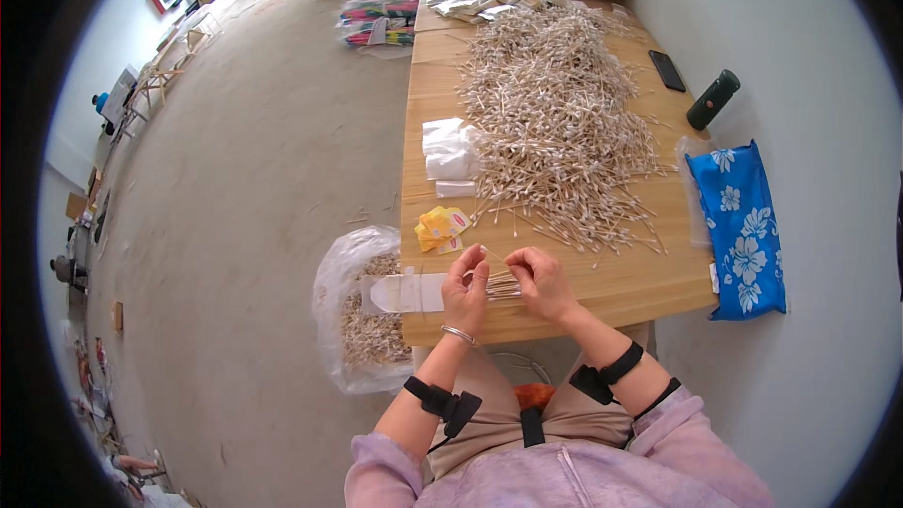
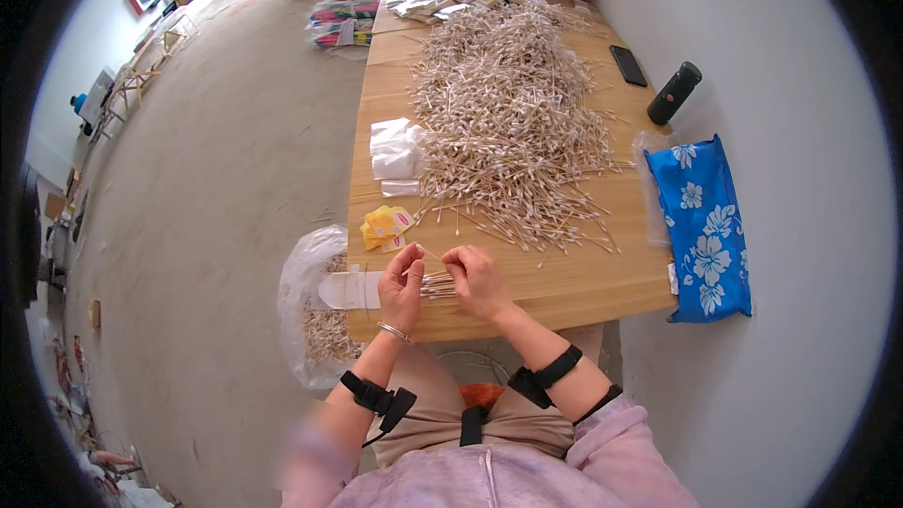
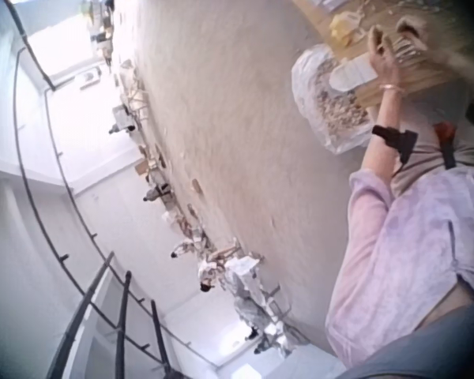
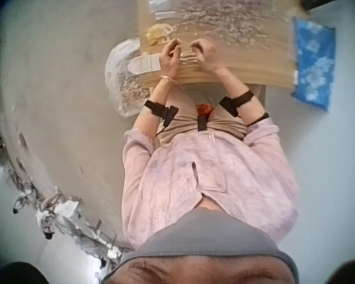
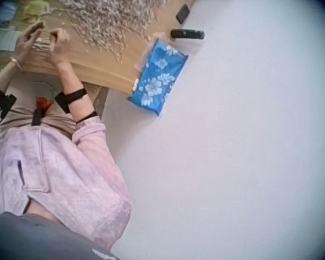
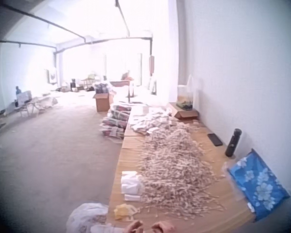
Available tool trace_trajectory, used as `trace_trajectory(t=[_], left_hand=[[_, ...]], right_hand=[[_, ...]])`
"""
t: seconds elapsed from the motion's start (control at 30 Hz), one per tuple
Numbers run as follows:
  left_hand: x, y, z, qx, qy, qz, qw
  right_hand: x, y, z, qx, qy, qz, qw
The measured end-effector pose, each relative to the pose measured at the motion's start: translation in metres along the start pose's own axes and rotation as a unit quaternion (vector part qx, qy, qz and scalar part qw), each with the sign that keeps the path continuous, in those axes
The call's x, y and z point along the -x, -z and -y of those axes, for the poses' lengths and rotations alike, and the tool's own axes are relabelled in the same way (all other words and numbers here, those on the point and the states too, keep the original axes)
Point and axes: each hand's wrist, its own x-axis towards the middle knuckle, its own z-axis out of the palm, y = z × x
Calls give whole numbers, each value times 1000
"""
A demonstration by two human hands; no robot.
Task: Sorting cotton swabs and placing them into small plastic bags with labels.
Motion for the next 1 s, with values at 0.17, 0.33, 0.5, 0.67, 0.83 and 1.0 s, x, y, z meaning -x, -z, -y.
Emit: trace_trajectory(t=[0.17,0.33,0.5,0.67,0.83,1.0], left_hand=[[1,6,-10,65,42,14,997],[10,22,-10,40,59,41,997],[17,42,-6,-93,57,-66,992],[23,32,11,-59,-1,-54,997],[24,26,37,9,16,-41,999],[26,19,34,39,13,-17,999]], right_hand=[[9,-9,20,-119,-92,59,987],[14,-13,8,-182,-118,103,971],[-7,-6,-24,105,-11,30,994],[4,-14,-25,225,48,59,971],[52,-23,-14,345,89,160,921],[59,-19,-3,363,75,190,909]])
